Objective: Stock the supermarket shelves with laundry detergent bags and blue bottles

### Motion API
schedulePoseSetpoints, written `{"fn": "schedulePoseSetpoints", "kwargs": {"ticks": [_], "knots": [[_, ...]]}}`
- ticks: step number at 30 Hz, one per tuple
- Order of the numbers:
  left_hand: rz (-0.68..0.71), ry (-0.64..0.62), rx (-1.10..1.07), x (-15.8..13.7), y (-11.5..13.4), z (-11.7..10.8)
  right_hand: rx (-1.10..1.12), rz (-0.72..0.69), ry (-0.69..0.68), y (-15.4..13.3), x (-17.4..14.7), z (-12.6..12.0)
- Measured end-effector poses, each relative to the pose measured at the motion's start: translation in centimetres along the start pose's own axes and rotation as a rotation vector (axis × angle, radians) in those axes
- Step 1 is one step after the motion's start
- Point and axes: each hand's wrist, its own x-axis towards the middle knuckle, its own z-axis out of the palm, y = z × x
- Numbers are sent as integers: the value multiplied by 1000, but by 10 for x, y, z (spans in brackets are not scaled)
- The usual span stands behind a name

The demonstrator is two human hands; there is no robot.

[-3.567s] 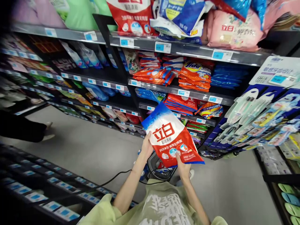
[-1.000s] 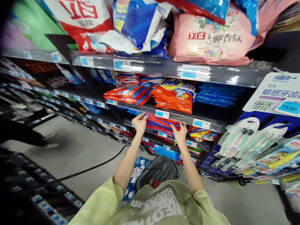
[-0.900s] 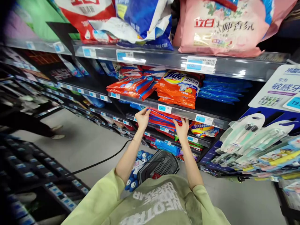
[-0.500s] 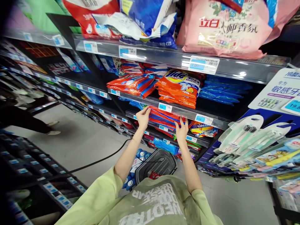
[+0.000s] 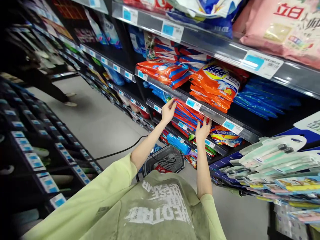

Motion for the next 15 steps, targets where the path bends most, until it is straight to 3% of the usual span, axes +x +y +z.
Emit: {"fn": "schedulePoseSetpoints", "kwargs": {"ticks": [6, 10, 13, 15], "knots": [[112, -178, 158, -51, 3, -42, -32, -184, 13, -17, -39, -11], [-60, -348, 184, -104, -10, -86, 4, -219, -41, -25, -91, -6], [-209, -496, 251, -165, -21, -112, 101, -223, -270, -15, -143, 10], [-270, -546, 276, -216, -24, -121, 146, -212, -574, 1, -183, 24]]}}
